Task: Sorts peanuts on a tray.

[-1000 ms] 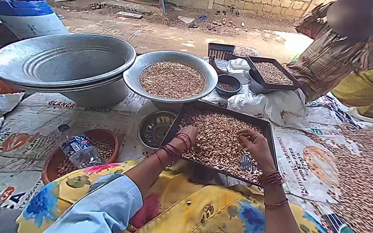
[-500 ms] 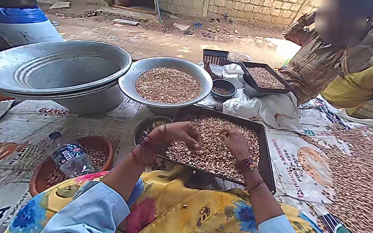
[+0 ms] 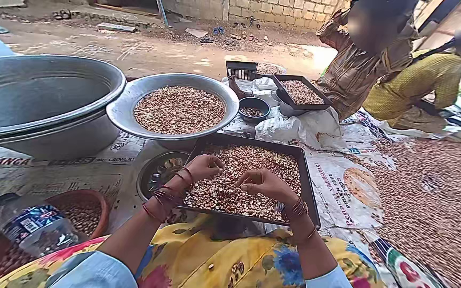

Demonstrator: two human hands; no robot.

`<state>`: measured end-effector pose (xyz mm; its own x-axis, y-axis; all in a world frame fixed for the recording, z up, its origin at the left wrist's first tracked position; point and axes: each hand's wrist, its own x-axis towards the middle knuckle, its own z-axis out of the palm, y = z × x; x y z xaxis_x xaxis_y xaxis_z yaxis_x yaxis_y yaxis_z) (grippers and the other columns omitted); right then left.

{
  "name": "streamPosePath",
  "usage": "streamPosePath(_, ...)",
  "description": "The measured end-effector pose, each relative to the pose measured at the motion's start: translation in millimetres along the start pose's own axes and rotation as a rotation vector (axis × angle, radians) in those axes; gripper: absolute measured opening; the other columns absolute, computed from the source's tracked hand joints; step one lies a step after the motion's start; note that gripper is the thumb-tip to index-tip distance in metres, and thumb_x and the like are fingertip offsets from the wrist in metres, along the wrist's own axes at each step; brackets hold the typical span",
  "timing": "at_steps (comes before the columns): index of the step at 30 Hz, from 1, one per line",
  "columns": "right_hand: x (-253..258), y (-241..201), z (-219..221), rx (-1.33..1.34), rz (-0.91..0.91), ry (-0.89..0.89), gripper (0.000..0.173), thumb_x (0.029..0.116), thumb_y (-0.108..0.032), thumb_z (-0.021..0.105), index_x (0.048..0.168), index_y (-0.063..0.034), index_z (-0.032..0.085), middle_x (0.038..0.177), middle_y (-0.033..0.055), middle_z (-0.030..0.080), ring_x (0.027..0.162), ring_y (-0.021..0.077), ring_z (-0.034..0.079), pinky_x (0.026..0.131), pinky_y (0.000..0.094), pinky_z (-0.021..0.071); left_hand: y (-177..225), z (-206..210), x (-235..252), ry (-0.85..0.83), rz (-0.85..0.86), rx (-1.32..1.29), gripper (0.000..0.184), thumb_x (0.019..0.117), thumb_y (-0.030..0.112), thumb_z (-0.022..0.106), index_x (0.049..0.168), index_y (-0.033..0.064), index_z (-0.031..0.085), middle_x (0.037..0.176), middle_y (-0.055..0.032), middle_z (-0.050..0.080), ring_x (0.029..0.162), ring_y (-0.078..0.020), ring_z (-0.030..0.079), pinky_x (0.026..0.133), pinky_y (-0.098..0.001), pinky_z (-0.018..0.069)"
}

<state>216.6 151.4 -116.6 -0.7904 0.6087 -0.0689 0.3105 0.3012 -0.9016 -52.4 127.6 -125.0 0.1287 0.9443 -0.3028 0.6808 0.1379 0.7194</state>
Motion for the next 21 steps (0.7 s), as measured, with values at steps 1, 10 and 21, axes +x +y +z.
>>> streamPosePath(1,-5.0,1.2,-4.3,0.099,-0.02,-0.033,0.024,0.1,-0.014,0.063,0.12,-0.0012,0.067,0.104,0.0004,0.072,0.083,0.0022,0.067,0.077,0.0233,0.0571,-4.9,0.6,3.8,0.056,-0.026,0.048,0.029,0.1032,0.02,0.063,0.128,0.0044,0.064,0.109,-0.0149,0.071,0.091,-0.0232,0.071,0.09,-0.0442,0.0559)
streamPosePath(10,-14.5,42.1,-31.4,-0.562,0.763,0.12,0.075,0.0934,-0.039,0.075,0.152,-0.0056,0.042,0.134,0.0266,0.061,0.125,0.0432,0.06,0.103,0.0624,0.0461,3.5,37.8,15.5,0.097,-0.232,0.545,0.05,0.0963,0.011,0.064,0.144,0.0,0.053,0.148,-0.0256,0.05,0.132,-0.0456,0.053,0.104,-0.0619,0.0456)
streamPosePath(21,11.5,5.4,12.8,-0.039,0.071,0.185,0.044,0.0979,-0.009,0.066,0.141,-0.0091,0.057,0.138,0.0128,0.062,0.103,0.0186,0.071,0.082,0.0374,0.0618,26.7,69.6,1.2,0.086,-0.24,-0.688,0.066,0.0897,-0.006,0.064,0.148,-0.0003,0.034,0.121,-0.0194,0.058,0.099,-0.0222,0.063,0.082,-0.0381,0.0546)
